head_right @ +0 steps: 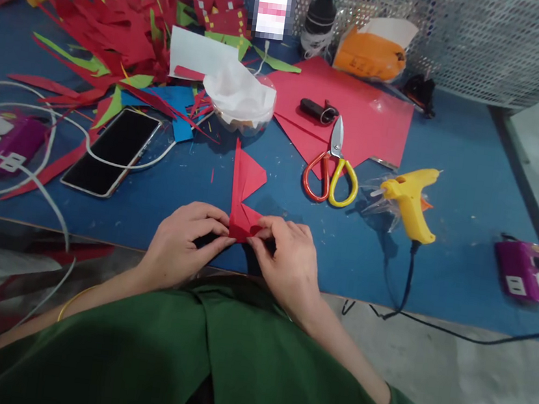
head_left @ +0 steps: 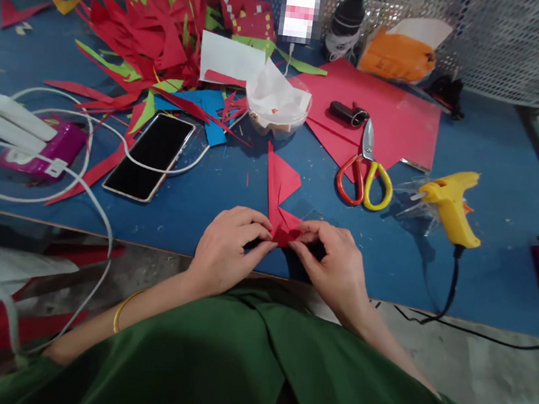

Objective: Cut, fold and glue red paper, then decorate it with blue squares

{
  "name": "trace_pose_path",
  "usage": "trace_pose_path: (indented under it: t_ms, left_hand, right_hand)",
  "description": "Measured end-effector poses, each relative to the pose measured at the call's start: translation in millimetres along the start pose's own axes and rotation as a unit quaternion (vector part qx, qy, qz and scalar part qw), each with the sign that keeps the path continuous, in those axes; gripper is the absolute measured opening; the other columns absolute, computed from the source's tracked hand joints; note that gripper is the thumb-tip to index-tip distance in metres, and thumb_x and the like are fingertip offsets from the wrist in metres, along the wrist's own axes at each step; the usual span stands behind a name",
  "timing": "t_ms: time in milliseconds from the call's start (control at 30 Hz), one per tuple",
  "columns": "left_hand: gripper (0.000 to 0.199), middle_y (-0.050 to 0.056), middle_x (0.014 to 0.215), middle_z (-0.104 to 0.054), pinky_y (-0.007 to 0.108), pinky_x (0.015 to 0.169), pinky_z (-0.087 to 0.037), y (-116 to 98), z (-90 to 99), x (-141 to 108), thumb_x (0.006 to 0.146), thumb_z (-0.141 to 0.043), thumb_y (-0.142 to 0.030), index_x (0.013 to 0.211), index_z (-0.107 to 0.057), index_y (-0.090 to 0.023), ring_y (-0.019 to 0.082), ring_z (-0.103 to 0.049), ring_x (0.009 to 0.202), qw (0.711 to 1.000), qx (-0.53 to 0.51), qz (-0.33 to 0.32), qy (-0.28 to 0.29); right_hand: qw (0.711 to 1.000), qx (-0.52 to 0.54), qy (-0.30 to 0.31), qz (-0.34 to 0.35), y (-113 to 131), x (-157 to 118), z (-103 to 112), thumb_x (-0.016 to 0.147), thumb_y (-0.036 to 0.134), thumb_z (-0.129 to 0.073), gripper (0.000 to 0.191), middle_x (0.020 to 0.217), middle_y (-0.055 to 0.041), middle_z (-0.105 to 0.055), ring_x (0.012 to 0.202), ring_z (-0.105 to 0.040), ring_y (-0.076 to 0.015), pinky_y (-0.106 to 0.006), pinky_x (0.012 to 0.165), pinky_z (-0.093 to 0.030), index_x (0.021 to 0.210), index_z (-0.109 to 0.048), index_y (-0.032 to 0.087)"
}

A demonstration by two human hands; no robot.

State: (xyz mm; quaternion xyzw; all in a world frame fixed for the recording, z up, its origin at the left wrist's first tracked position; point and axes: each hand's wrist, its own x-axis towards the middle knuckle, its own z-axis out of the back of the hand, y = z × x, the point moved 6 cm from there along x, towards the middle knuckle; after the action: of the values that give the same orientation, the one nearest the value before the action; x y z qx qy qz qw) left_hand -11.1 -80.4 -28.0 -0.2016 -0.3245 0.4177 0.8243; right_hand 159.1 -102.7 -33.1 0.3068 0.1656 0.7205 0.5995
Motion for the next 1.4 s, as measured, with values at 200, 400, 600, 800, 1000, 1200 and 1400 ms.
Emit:
trace_pose_path:
  t_ms: [200,400,600,800,1000,1200,1400]
  left_hand:
    - [0.010,0.005,0.097,-0.072,0.040,0.080,-0.047,2.6,0.9,0.4,0.086,-0.073,-0.026,0.078,-0.071,-0.020,0.023,-0.063,0.095,0.999,0.038,0.024,-0.004]
    - [0.015,0.005,0.094,-0.072,0.042,0.081,-0.046,-0.1,1.6,2.8,0.087,-0.070,-0.023,0.072,-0.069,-0.020,0.023,-0.062,0.095,0.998,0.044,0.030,-0.020]
    - [0.016,0.004,0.091,-0.071,0.041,0.080,-0.045,-1.1,0.2,3.7,0.086,-0.068,-0.022,0.070,-0.067,-0.020,0.023,-0.061,0.095,0.997,0.058,0.037,-0.026]
    - [0.016,0.004,0.092,-0.070,0.041,0.080,-0.045,-2.4,-0.3,3.6,0.087,-0.067,-0.022,0.071,-0.066,-0.020,0.023,-0.061,0.094,0.996,0.072,0.033,-0.028]
    - [0.016,0.005,0.093,-0.069,0.040,0.079,-0.045,-3.0,-1.6,1.8,0.088,-0.067,-0.023,0.072,-0.064,-0.019,0.023,-0.062,0.091,0.995,0.092,0.025,-0.031]
    - [0.012,0.004,0.093,-0.070,0.037,0.078,-0.045,-4.8,-0.9,0.0,0.087,-0.070,-0.025,0.079,-0.065,-0.018,0.021,-0.063,0.090,0.993,0.108,0.005,-0.043]
    - [0.006,0.000,0.098,-0.077,0.035,0.083,-0.047,-12.1,-2.2,-1.9,0.092,-0.066,-0.019,0.095,-0.072,-0.019,0.019,-0.067,0.096,0.988,0.107,-0.093,-0.054]
  right_hand:
    - [1.000,-0.011,0.000,-0.005,0.7,0.9,-2.9,0.090,0.026,-0.065,0.014,0.080,-0.0004,-0.075,0.077,-0.068,-0.0207,-0.035,0.076,-0.044,0.103,-0.062,0.023]
    - [1.000,-0.018,-0.003,-0.008,1.6,1.0,-4.9,0.090,0.027,-0.065,0.017,0.082,-0.0005,-0.076,0.077,-0.069,-0.0208,-0.036,0.077,-0.044,0.106,-0.060,0.023]
    - [0.999,-0.036,-0.020,-0.004,3.0,2.9,-2.5,0.091,0.028,-0.065,0.013,0.078,0.0002,-0.076,0.073,-0.069,-0.0209,-0.035,0.071,-0.045,0.102,-0.059,0.024]
    - [0.998,-0.056,-0.025,-0.018,1.7,3.4,-2.7,0.089,0.031,-0.068,0.017,0.076,0.0012,-0.075,0.069,-0.068,-0.0208,-0.034,0.068,-0.044,0.102,-0.059,0.025]
    - [0.998,-0.056,-0.027,-0.021,3.1,5.0,-2.5,0.089,0.032,-0.068,0.016,0.075,0.0008,-0.075,0.067,-0.068,-0.0196,-0.033,0.066,-0.043,0.100,-0.060,0.024]
    - [0.997,-0.061,-0.010,-0.045,1.6,4.7,-4.0,0.089,0.032,-0.068,0.017,0.076,0.0010,-0.074,0.069,-0.067,-0.0189,-0.032,0.068,-0.042,0.100,-0.061,0.023]
    - [0.997,-0.064,-0.015,-0.035,1.4,3.9,-3.8,0.088,0.029,-0.070,0.017,0.077,0.0014,-0.074,0.070,-0.066,-0.0182,-0.031,0.069,-0.042,0.101,-0.061,0.022]
